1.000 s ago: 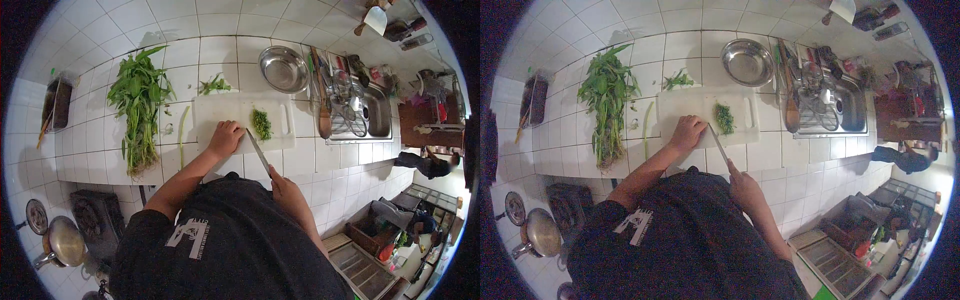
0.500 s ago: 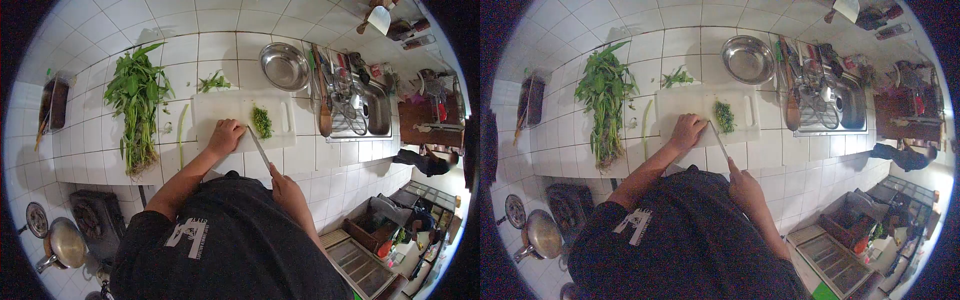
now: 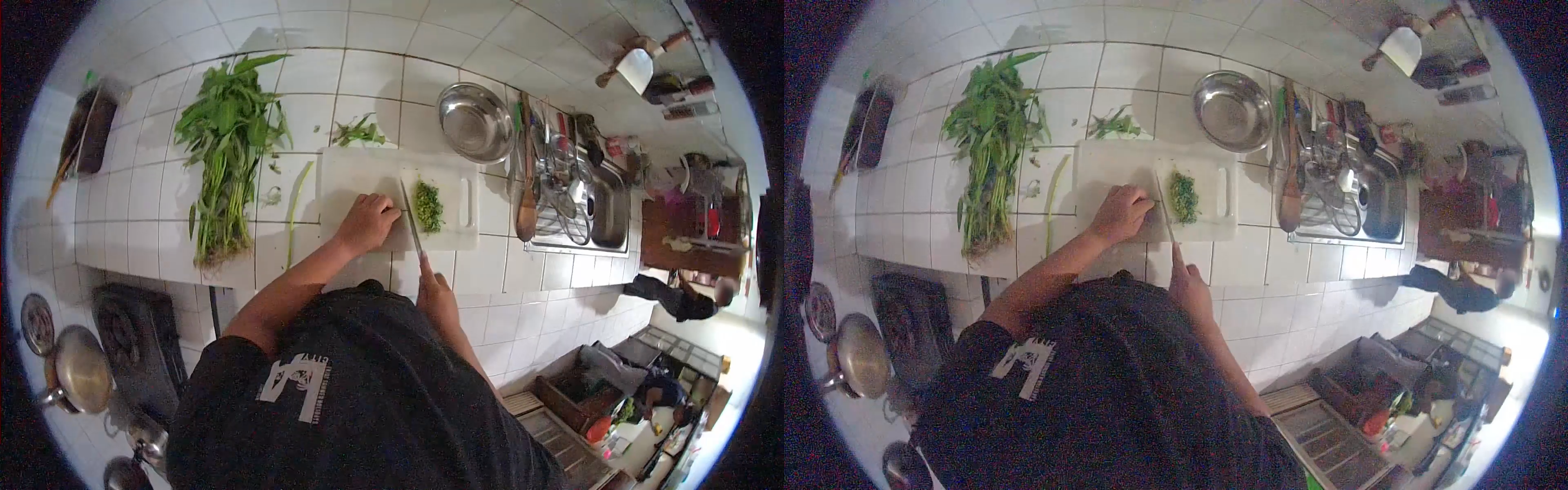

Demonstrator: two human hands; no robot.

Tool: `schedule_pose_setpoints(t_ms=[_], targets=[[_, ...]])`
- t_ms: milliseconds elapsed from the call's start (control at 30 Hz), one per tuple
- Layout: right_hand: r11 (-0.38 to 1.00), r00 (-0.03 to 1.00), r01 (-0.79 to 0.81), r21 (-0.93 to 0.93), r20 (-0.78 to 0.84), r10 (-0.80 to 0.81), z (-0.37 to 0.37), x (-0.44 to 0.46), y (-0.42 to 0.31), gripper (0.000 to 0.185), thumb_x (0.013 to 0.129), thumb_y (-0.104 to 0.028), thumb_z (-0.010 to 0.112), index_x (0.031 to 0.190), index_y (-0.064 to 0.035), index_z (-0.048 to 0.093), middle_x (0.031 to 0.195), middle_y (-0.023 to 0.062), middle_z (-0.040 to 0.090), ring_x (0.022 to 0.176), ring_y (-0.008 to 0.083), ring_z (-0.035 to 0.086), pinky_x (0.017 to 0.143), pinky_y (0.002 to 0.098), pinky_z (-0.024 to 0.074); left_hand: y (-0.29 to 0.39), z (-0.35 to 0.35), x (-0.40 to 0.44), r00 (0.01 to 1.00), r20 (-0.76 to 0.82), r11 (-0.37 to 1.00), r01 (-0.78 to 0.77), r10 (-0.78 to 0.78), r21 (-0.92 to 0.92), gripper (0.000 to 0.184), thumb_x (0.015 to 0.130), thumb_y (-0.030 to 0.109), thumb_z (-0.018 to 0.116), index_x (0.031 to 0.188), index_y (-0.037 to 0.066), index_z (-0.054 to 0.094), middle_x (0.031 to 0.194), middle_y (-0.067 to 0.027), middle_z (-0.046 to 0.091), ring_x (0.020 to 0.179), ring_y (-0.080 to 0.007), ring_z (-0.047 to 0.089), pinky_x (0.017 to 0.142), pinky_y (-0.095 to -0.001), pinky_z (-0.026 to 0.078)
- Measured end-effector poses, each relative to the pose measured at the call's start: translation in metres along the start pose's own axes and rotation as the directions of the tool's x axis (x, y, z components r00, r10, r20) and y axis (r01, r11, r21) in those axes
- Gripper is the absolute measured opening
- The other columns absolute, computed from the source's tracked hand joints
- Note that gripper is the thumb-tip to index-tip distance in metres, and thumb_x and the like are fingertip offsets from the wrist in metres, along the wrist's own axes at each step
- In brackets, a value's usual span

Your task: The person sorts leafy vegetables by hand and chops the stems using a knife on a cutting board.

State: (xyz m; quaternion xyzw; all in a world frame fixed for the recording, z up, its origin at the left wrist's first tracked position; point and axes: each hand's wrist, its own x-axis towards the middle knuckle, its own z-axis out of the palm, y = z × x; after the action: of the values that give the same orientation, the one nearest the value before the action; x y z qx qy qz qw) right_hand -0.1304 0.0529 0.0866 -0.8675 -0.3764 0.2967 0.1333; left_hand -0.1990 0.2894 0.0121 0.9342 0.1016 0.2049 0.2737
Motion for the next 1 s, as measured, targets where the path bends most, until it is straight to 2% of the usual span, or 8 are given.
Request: schedule_pose_setpoints(t_ms=[133, 333, 467, 567, 667, 733, 933, 1000], targets=[[0.993, 0.987, 0.096, 0.076, -0.135, -0.085, 0.003, 0.020, -0.008, 0.061, 0.100, -0.011, 0.050, 0.157, -0.0201, 0.032, 0.088, 0.0259, 0.062, 0.078, 0.0476, 0.062, 0.072, 0.0536, 0.0508, -0.002, 0.001, -0.002, 0.998, -0.053, 0.999, -0.020, 0.021, 0.027, 0.024, 0.075, 0.010, 0.068, 0.099, 0.008, 0.070, 0.099, -0.0095, 0.061, 0.096, -0.0310, 0.060, 0.086, -0.0469, 0.046], [0.999, 0.996, -0.025, -0.021, 0.083, 0.026, -0.055, -0.014, -0.025, 0.060, 0.098, -0.010, 0.049, 0.156, -0.0141, 0.033, 0.087, 0.0290, 0.064, 0.082, 0.0472, 0.064, 0.076, 0.0545, 0.0501, -0.005, 0.002, 0.001, 0.999, 0.004, 0.999, -0.034, 0.034, 0.030, 0.024, 0.073, 0.009, 0.069, 0.097, 0.008, 0.069, 0.101, -0.0094, 0.060, 0.094, -0.0310, 0.060, 0.084, -0.0472, 0.046], [0.999, 0.998, 0.002, 0.046, 0.064, -0.005, -0.041, -0.018, -0.013, 0.059, 0.099, -0.012, 0.049, 0.155, -0.0121, 0.033, 0.083, 0.0290, 0.064, 0.081, 0.0473, 0.064, 0.076, 0.0547, 0.0502, 0.000, -0.003, 0.000, 1.000, -0.003, 1.000, -0.027, 0.027, 0.008, 0.025, 0.073, 0.008, 0.069, 0.098, 0.008, 0.069, 0.101, -0.0091, 0.060, 0.093, -0.0311, 0.060, 0.082, -0.0472, 0.046], [0.991, 0.997, 0.070, 0.111, -0.033, -0.066, -0.002, 0.012, -0.003, 0.060, 0.100, -0.012, 0.047, 0.156, -0.0117, 0.029, 0.084, 0.0295, 0.064, 0.081, 0.0477, 0.064, 0.076, 0.0552, 0.0503, 0.000, -0.001, 0.001, 0.999, -0.026, 0.999, -0.033, 0.033, 0.022, 0.025, 0.073, 0.008, 0.069, 0.098, 0.009, 0.069, 0.100, -0.0091, 0.061, 0.093, -0.0315, 0.060, 0.083, -0.0472, 0.046], [0.993, 0.989, 0.121, 0.014, -0.088, -0.119, 0.019, 0.033, 0.000, 0.077, 0.092, -0.006, 0.050, 0.160, -0.0147, 0.016, 0.084, 0.0272, 0.063, 0.077, 0.0465, 0.065, 0.071, 0.0557, 0.0536, 0.000, 0.003, -0.001, 1.000, -0.017, 1.000, -0.018, 0.018, 0.015, 0.026, 0.073, 0.008, 0.069, 0.099, 0.009, 0.069, 0.100, -0.0091, 0.061, 0.096, -0.0318, 0.060, 0.084, -0.0472, 0.046], [0.991, 0.995, 0.077, 0.106, -0.065, -0.071, 0.004, 0.033, -0.013, 0.062, 0.100, -0.012, 0.045, 0.158, -0.0155, 0.024, 0.086, 0.0325, 0.063, 0.084, 0.0499, 0.064, 0.076, 0.0566, 0.0498, -0.010, 0.006, -0.002, 1.000, 0.010, 1.000, -0.003, 0.003, 0.019, 0.027, 0.073, 0.008, 0.069, 0.100, 0.010, 0.069, 0.101, -0.0091, 0.061, 0.097, -0.0320, 0.059, 0.084, -0.0471, 0.046], [0.994, 0.988, -0.044, 0.095, 0.153, 0.029, -0.052, -0.013, -0.025, 0.062, 0.099, -0.011, 0.046, 0.158, -0.0130, 0.025, 0.085, 0.0333, 0.063, 0.087, 0.0511, 0.064, 0.077, 0.0572, 0.0491, -0.001, 0.001, -0.001, 1.000, 0.031, 1.000, -0.001, 0.000, 0.030, 0.026, 0.075, 0.009, 0.069, 0.100, 0.009, 0.069, 0.103, -0.0092, 0.060, 0.100, -0.0322, 0.059, 0.086, -0.0474, 0.046], [0.993, 0.994, -0.010, 0.121, 0.108, -0.003, -0.033, -0.006, -0.015, 0.062, 0.099, -0.011, 0.046, 0.157, -0.0131, 0.026, 0.085, 0.0333, 0.063, 0.086, 0.0510, 0.064, 0.077, 0.0571, 0.0490, 0.002, -0.004, 0.000, 1.000, 0.031, 0.998, -0.008, 0.006, 0.064, 0.028, 0.074, 0.009, 0.070, 0.101, 0.009, 0.070, 0.103, -0.0096, 0.060, 0.101, -0.0324, 0.059, 0.087, -0.0475, 0.046]])
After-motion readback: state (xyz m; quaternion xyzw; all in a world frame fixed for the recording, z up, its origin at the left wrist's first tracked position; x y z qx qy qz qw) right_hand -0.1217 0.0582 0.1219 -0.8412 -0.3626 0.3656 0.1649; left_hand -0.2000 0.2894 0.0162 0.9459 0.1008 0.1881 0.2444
